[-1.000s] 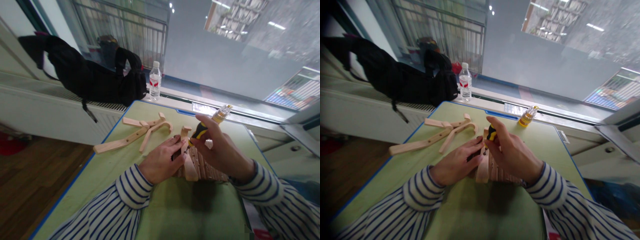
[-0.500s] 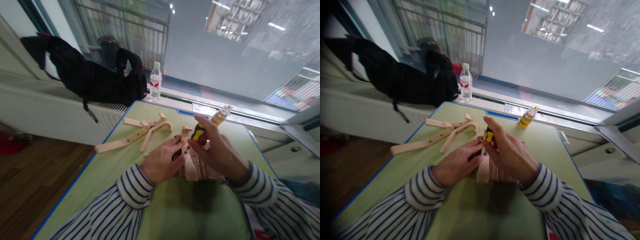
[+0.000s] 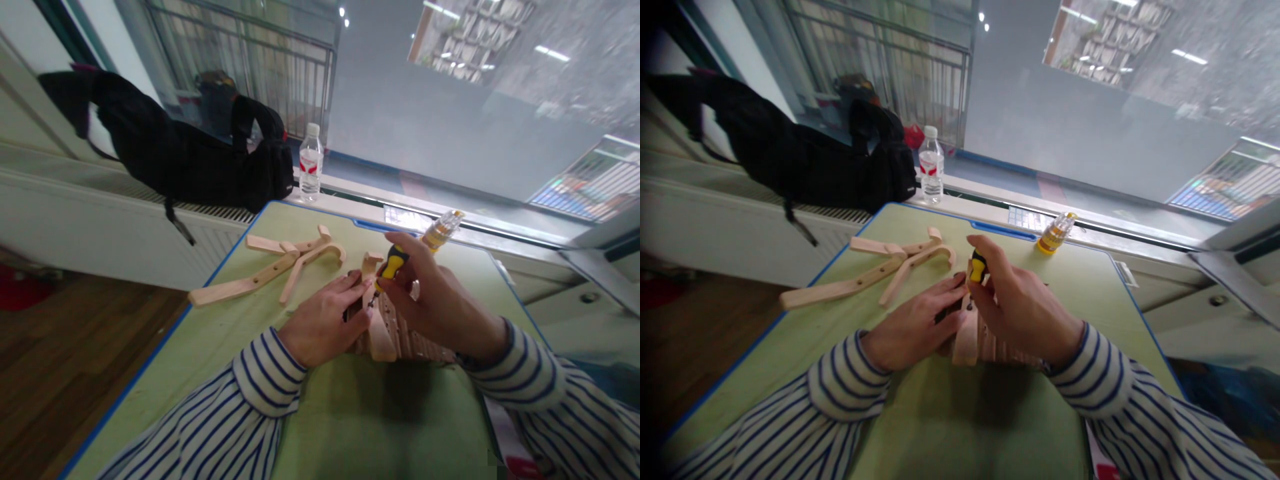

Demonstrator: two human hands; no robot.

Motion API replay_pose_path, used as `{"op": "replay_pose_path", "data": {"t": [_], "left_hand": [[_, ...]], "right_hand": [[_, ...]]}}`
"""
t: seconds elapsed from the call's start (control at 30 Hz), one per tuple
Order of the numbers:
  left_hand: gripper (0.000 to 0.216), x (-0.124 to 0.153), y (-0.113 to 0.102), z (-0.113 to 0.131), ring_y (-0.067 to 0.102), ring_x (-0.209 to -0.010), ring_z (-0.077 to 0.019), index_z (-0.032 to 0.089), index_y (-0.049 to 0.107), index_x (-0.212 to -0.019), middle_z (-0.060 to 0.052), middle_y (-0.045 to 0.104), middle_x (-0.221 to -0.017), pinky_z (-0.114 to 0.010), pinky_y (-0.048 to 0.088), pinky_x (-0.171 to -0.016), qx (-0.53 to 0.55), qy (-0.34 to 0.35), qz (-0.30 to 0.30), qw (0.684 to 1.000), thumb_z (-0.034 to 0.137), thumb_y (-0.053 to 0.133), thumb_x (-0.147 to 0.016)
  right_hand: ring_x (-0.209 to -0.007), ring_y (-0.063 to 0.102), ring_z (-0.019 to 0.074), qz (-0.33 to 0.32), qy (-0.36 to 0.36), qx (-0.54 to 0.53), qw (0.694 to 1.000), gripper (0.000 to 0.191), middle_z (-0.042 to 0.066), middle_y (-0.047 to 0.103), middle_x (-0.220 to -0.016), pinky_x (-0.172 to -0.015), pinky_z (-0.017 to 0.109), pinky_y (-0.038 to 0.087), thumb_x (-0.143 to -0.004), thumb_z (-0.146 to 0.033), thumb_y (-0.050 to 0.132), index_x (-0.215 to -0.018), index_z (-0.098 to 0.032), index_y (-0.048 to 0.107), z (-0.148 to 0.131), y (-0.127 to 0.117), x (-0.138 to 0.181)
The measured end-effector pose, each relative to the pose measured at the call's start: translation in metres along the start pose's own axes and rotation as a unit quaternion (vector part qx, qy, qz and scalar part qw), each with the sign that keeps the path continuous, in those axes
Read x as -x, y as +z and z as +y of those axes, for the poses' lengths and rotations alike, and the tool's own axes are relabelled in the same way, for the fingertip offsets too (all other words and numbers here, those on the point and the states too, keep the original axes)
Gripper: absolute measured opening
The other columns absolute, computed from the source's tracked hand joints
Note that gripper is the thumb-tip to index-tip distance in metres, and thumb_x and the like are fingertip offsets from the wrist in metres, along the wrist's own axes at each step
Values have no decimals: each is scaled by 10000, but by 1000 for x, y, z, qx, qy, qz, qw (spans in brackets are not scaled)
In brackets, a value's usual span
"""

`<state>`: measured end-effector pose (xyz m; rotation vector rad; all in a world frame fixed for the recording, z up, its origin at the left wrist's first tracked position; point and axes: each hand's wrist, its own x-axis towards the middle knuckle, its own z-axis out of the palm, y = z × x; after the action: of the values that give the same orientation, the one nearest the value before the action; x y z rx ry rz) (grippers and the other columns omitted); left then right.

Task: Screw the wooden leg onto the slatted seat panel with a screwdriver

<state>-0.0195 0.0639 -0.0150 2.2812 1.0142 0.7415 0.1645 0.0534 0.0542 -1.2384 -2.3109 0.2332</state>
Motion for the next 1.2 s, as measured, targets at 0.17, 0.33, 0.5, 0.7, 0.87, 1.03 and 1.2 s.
{"op": "replay_pose_path", "data": {"t": [0.17, 0.33, 0.5, 0.7, 0.87, 1.03, 1.2], "left_hand": [[455, 1, -1, 2, 371, -1329, -242, 166, 500, -1307, -102, 424, -1425, -417, 313, -1119, -7, -9, 1, 1000, 337, 455, -888], [442, -1, -3, 8, 370, -1330, -231, 149, 507, -1296, -107, 430, -1420, -403, 309, -1121, -4, -5, -6, 1000, 321, 446, -893], [434, -2, -5, 9, 369, -1330, -225, 147, 508, -1292, -102, 430, -1421, -392, 309, -1122, -2, 0, -6, 1000, 309, 442, -895], [423, 0, -3, 4, 362, -1335, -226, 162, 515, -1287, -90, 443, -1414, -402, 316, -1117, 4, 6, -4, 1000, 314, 437, -901], [450, 0, -2, 3, 356, -1338, -228, 161, 483, -1318, -97, 433, -1419, -399, 317, -1119, 7, 7, -4, 1000, 313, 444, -897], [455, 0, -3, 4, 362, -1335, -230, 161, 476, -1324, -88, 413, -1434, -393, 303, -1126, 4, 4, -2, 1000, 335, 426, -906], [469, 1, -4, 4, 367, -1332, -229, 155, 463, -1335, -94, 410, -1436, -403, 304, -1123, 2, 0, -8, 1000, 342, 425, -906]], "right_hand": [[-555, 560, 113, 15, -1, 24, 1000, 561, -39, 582, -699, -508, 226, 415, -856, -222, 525, -1353, -245, 266, -1, 1, 2], [-614, 581, 130, 30, -20, 61, 997, 555, -12, 599, -759, -538, 243, 423, -866, -253, 526, -1360, -238, 273, -2, 0, 5], [-576, 576, 141, 52, 6, 76, 996, 611, -19, 592, -729, -507, 252, 413, -863, -293, 535, -1385, -252, 221, 0, 3, 6], [-529, 573, 127, 26, 5, 62, 998, 550, -30, 590, -683, -486, 238, 407, -869, -321, 529, -1345, -240, 266, -4, 0, 4], [-508, 559, 105, 7, 1, 19, 1000, 578, -31, 590, -684, -468, 212, 405, -842, -231, 537, -1341, -210, 248, -2, -5, 3], [-500, 546, 100, 19, 10, -9, 1000, 562, -53, 557, -644, -471, 211, 410, -840, -210, 535, -1328, -198, 256, 4, -2, 4], [-507, 565, 115, 44, 32, 8, 998, 568, -40, 576, -658, -474, 226, 403, -839, -235, 548, -1325, -194, 257, 6, 4, 5]]}}
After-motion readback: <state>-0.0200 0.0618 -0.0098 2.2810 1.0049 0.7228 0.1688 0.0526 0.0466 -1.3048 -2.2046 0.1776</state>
